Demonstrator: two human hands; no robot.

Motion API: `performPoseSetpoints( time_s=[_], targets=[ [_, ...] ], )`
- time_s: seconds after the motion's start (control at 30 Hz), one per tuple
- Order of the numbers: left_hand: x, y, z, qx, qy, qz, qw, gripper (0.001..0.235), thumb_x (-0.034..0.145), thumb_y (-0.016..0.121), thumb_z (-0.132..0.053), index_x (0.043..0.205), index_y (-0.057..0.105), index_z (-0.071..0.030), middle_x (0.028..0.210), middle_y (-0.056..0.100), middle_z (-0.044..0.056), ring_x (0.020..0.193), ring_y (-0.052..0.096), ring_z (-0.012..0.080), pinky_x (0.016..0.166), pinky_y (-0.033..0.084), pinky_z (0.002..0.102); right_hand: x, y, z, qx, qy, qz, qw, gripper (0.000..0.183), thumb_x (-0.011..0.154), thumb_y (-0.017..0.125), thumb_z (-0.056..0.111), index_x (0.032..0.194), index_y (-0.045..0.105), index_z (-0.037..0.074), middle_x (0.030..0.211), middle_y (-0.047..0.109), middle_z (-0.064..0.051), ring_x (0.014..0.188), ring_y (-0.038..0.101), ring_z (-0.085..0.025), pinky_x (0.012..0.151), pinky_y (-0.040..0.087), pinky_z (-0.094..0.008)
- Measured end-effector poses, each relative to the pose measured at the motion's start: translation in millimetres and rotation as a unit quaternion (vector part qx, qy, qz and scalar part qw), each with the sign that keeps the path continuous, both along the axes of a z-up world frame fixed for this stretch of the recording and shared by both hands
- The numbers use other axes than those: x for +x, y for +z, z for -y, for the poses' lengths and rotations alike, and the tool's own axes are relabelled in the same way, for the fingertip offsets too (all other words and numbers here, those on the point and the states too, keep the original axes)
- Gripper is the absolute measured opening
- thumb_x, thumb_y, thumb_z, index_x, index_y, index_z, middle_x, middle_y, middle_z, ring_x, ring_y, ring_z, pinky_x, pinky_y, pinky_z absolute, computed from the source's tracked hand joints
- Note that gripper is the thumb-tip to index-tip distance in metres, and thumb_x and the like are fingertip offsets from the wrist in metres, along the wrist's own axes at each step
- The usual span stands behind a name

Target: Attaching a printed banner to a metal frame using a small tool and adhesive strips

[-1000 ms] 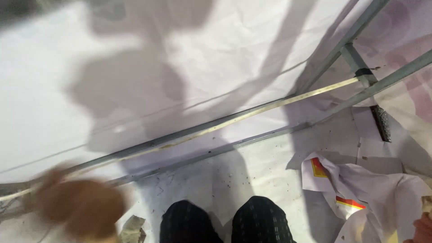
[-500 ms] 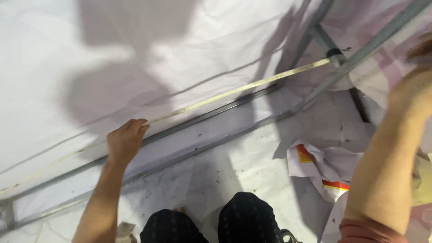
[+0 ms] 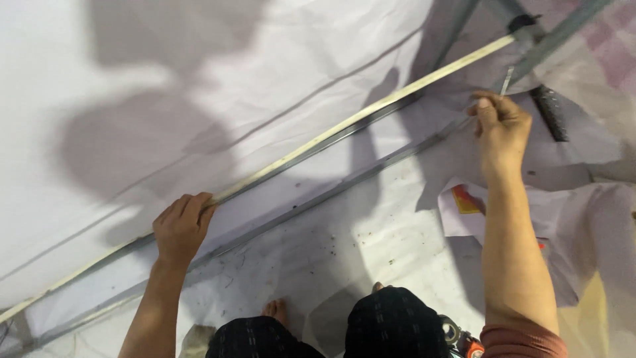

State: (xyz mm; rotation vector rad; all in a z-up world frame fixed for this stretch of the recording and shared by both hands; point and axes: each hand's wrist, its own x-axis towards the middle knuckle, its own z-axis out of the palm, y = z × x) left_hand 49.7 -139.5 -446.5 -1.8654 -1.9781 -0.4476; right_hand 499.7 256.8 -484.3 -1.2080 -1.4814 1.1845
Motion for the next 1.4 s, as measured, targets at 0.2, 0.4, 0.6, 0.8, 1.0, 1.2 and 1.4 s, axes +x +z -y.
performPoseSetpoints(
  time_s=[0.2,0.4,0.6,0.8,1.0,1.2,1.4],
  targets=[
    [-19,4,63,0.045,0.019,-0.053,0.997,0.017,0.101,0.077,-0.025,0.100,0.077,-0.008,0.088,0.073,0.005,0.072,0.068,0.0197,0.062,0.051,0.031,-31,-3,4,-0.008,-0.059,-0.064,0.996,0.014,0.111,0.062,0.011,0.122,0.071,0.011,0.082,0.069,-0.007,0.042,0.044,-0.007,0.037,0.030,-0.022],
    [-20,10,74,0.061,0.008,-0.050,0.997,0.035,0.102,0.065,-0.044,0.090,0.074,-0.012,0.079,0.069,0.003,0.058,0.060,0.0178,0.050,0.041,0.030,-62,5,19,0.177,-0.035,-0.039,0.983,0.029,0.120,0.047,0.007,0.142,0.064,0.000,0.099,0.070,-0.018,0.053,0.046,-0.013,0.046,0.042,-0.025],
    [-44,37,98,0.085,0.017,-0.092,0.992,0.015,0.104,0.075,-0.022,0.094,0.075,-0.012,0.075,0.069,0.003,0.062,0.066,0.0158,0.054,0.048,0.028,-109,56,83,0.442,0.120,0.154,0.875,0.036,0.102,0.070,-0.030,0.130,0.081,-0.012,0.130,0.052,-0.026,0.097,0.057,-0.033,0.083,0.049,-0.038],
    [-76,19,203,0.036,0.139,-0.016,0.989,0.010,0.096,0.086,-0.017,0.093,0.079,-0.011,0.090,0.073,0.004,0.081,0.068,0.0252,0.069,0.051,0.037,-155,53,115,0.599,0.137,0.350,0.707,0.032,0.103,0.079,0.064,0.120,0.084,0.037,0.116,0.076,0.013,0.095,0.052,-0.018,0.065,0.042,-0.023],
    [-75,32,196,0.040,0.078,-0.028,0.996,0.028,0.106,0.064,-0.032,0.094,0.076,-0.010,0.078,0.068,0.002,0.069,0.065,0.0187,0.057,0.047,0.029,-156,27,103,0.614,0.125,0.338,0.702,0.017,0.110,0.092,0.051,0.119,0.089,0.037,0.116,0.081,0.014,0.098,0.049,-0.018,0.067,0.040,-0.022],
    [-97,30,181,0.074,0.065,-0.065,0.993,0.037,0.108,0.058,-0.036,0.089,0.078,-0.011,0.074,0.073,0.000,0.065,0.069,0.0156,0.054,0.048,0.026,-154,28,108,0.593,0.113,0.388,0.697,0.018,0.109,0.097,0.041,0.124,0.087,0.038,0.123,0.078,0.015,0.105,0.050,-0.018,0.065,0.042,-0.022],
    [-94,37,178,0.090,0.046,-0.038,0.994,0.029,0.104,0.068,-0.035,0.091,0.078,-0.011,0.078,0.070,0.002,0.069,0.066,0.0176,0.061,0.049,0.030,-158,30,118,0.551,0.125,0.368,0.738,0.031,0.100,0.102,0.034,0.128,0.089,0.027,0.126,0.077,0.004,0.105,0.052,-0.024,0.075,0.046,-0.029]
  ],
)
